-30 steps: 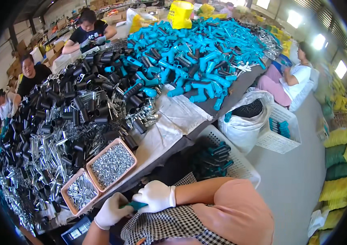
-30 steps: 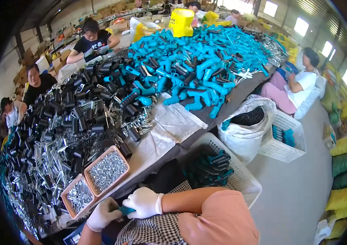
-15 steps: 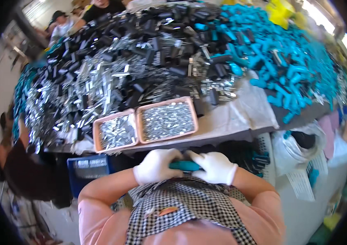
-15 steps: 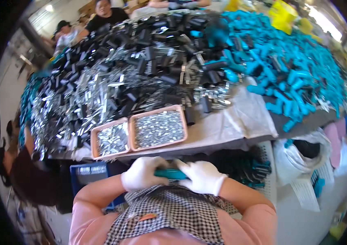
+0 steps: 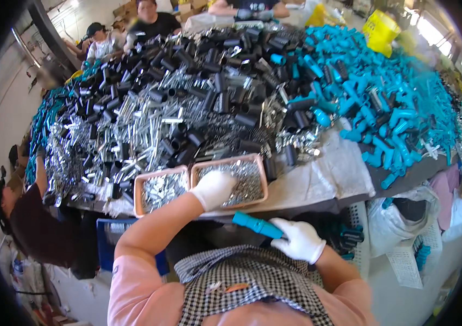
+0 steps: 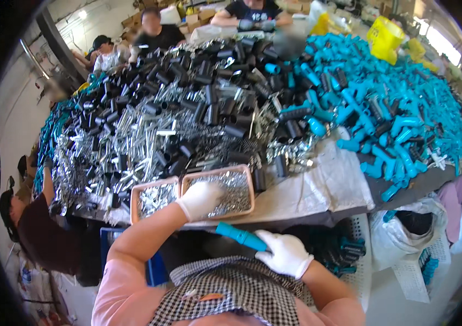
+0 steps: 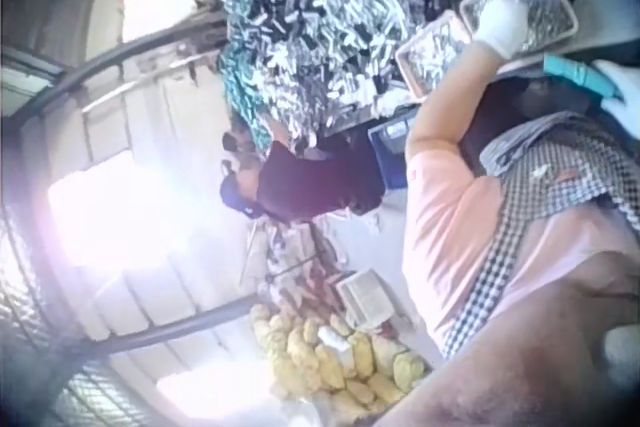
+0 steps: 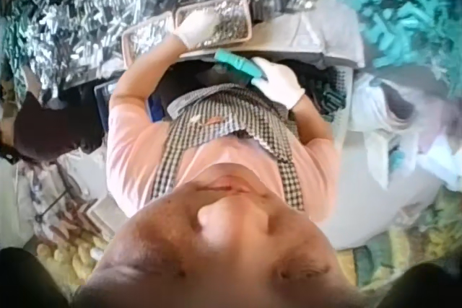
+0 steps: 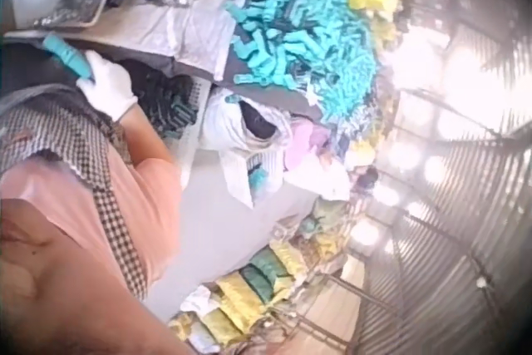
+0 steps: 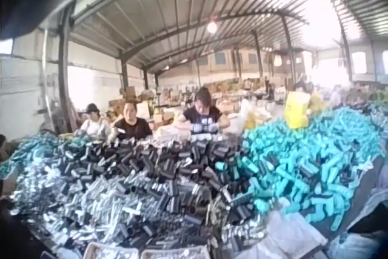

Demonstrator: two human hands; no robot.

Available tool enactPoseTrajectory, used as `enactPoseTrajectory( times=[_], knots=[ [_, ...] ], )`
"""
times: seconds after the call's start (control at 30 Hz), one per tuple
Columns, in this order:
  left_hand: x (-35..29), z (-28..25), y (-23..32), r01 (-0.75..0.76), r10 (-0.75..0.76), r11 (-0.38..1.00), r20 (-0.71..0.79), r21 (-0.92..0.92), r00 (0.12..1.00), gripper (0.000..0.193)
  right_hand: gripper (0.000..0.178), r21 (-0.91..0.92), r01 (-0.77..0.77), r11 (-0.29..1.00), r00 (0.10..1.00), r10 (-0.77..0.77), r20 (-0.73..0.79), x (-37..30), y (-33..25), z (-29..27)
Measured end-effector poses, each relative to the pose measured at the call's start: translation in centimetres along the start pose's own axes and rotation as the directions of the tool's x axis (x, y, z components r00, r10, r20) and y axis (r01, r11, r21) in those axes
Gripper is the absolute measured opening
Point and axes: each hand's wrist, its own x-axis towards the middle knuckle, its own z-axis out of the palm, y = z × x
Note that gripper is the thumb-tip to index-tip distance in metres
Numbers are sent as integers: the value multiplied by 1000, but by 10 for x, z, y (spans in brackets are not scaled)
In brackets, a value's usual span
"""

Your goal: The person assembles spray gun handles by inserting metal tubes, springs, and fasteners into plastic handles by hand and placing the completed tools into a storage basket.

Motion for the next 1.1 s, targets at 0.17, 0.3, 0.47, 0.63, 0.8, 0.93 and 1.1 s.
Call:
enactPoseTrajectory(
  times=[0.17, 0.3, 0.47, 0.63, 0.8, 0.93, 1.1],
  knots=[
    [-27, -4, -3, -92, 126, 987, -285, 129, 950, 22, 48, -25, 1, 1000, 999, -3, -43, 6, -4, 3],
    [-40, -26, 4, 41, -74, 995, -428, -87, 901, 21, 45, -69, 19, 997, 996, -26, -89, 13, -14, 3],
    [-50, -17, 6, -88, -220, 894, -601, -440, 768, 9, 42, -184, -69, 980, 995, 54, -84, 16, -14, 12],
    [-83, -51, 58, -339, 39, 808, -530, -482, 847, 11, 47, -271, -60, 961, 994, 34, -100, 20, -32, 15],
    [-93, -34, 68, -370, 93, 847, -581, -381, 809, 14, 41, -341, 62, 938, 973, -133, -189, 23, -41, 21],
    [-101, -35, 69, -329, 82, 878, -569, -347, 818, 14, 38, -345, 137, 928, 951, -221, -217, 23, -43, 23],
    [-106, -26, 70, -334, 152, 909, -548, -250, 822, 15, 40, -315, 137, 939, 964, -200, -177, 21, -41, 24]
  ],
)
